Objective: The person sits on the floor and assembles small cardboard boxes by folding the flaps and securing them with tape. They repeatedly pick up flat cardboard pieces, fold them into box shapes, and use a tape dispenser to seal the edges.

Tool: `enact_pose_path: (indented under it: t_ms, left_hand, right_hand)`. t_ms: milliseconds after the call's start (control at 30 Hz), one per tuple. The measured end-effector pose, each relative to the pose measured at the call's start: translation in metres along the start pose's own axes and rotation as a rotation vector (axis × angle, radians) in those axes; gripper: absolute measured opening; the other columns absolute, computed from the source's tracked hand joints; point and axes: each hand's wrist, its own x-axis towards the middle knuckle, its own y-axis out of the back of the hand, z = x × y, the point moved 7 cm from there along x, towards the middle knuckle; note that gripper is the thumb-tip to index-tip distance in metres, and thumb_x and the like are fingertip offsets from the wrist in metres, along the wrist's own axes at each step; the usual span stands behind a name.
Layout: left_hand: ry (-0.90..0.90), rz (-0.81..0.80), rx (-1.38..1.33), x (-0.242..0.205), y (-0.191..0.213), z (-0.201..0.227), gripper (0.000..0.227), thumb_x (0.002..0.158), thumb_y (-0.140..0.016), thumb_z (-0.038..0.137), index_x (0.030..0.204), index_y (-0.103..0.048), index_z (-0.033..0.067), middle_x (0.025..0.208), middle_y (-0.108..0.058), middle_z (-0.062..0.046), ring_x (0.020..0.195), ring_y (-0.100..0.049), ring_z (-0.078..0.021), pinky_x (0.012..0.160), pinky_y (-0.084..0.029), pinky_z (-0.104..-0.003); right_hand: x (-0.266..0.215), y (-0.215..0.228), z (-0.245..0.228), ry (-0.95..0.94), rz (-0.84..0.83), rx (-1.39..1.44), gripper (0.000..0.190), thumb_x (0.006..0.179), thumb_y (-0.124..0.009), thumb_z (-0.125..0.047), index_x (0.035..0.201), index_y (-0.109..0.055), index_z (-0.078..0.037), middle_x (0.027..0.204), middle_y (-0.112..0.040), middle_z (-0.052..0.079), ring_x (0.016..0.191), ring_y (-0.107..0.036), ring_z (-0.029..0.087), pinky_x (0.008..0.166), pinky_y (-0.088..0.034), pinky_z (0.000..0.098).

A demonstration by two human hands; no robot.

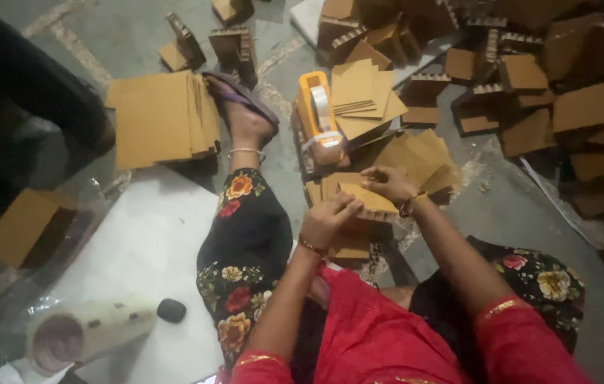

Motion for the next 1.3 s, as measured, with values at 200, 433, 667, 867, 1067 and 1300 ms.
enact_pose_path:
  t_ms: [200, 433, 667, 867, 1067, 1300]
  left_hand:
    - [0.099, 0.007, -0.071, 0.02, 0.028, 0.014, 0.04, 0.09, -0.062, 0.004, 0.13, -0.066, 0.0122, 0.115, -0.072, -0.009, 0.107, -0.07, -0.0293, 0.091, -0.056, -0.041]
    - [0.152, 0.068, 0.051, 0.049, 0.047, 0.017, 0.055, 0.077, -0.078, 0.008, 0.13, -0.067, 0.019, 0.111, -0.066, -0.008, 0.109, -0.061, -0.0299, 0.094, -0.049, -0.044]
    - [0.658, 0.05, -0.271, 0.001, -0.009, -0.083, 0.049, 0.071, -0.052, -0.009, 0.113, -0.07, 0.0102, 0.111, -0.06, -0.015, 0.11, -0.059, -0.0346, 0.099, -0.05, -0.042]
    - [0.678, 0.105, -0.23, -0.009, -0.027, -0.085, 0.048, 0.07, -0.052, -0.01, 0.106, -0.075, 0.0116, 0.104, -0.061, -0.013, 0.107, -0.057, -0.036, 0.097, -0.047, -0.044]
    - [0.712, 0.099, -0.012, 0.003, -0.043, -0.081, 0.048, 0.071, -0.059, -0.005, 0.111, -0.072, 0.0161, 0.11, -0.058, -0.01, 0.109, -0.054, -0.036, 0.097, -0.043, -0.049]
    - [0.777, 0.123, -0.058, -0.003, -0.041, -0.098, 0.046, 0.073, -0.057, -0.007, 0.106, -0.074, 0.021, 0.109, -0.059, -0.009, 0.108, -0.056, -0.0348, 0.096, -0.045, -0.048]
  right_hand:
    - [-0.082, -0.009, -0.078, 0.432, 0.085, -0.289, 0.032, 0.091, -0.073, -0.028, 0.118, -0.074, -0.01, 0.108, -0.076, 0.006, 0.099, -0.07, 0.018, 0.086, -0.056, 0.0336]
    - [-0.088, -0.033, -0.123, 0.602, 0.385, -0.647, 0.042, 0.08, -0.084, -0.022, 0.119, -0.071, -0.013, 0.108, -0.074, 0.009, 0.097, -0.073, 0.027, 0.086, -0.057, 0.0384]
    - [-0.012, -0.038, -0.041, 0.42, -0.005, 0.047, 0.039, 0.087, -0.069, -0.014, 0.125, -0.065, -0.005, 0.121, -0.068, 0.001, 0.108, -0.067, 0.015, 0.09, -0.057, 0.0296]
    - [0.077, -0.014, -0.082, 0.274, 0.221, -0.016, 0.033, 0.098, -0.07, -0.029, 0.116, -0.07, -0.002, 0.093, -0.07, 0.005, 0.084, -0.065, 0.012, 0.075, -0.054, 0.0259]
    - [0.044, -0.024, -0.11, 0.19, 0.282, -0.01, 0.021, 0.09, -0.069, -0.021, 0.097, -0.074, -0.002, 0.076, -0.07, 0.003, 0.066, -0.065, 0.01, 0.059, -0.052, 0.0271]
    - [-0.046, -0.054, -0.025, 0.079, 0.281, -0.114, 0.034, 0.093, -0.076, -0.036, 0.087, -0.077, -0.002, 0.071, -0.067, 0.003, 0.062, -0.053, 0.005, 0.055, -0.043, 0.028]
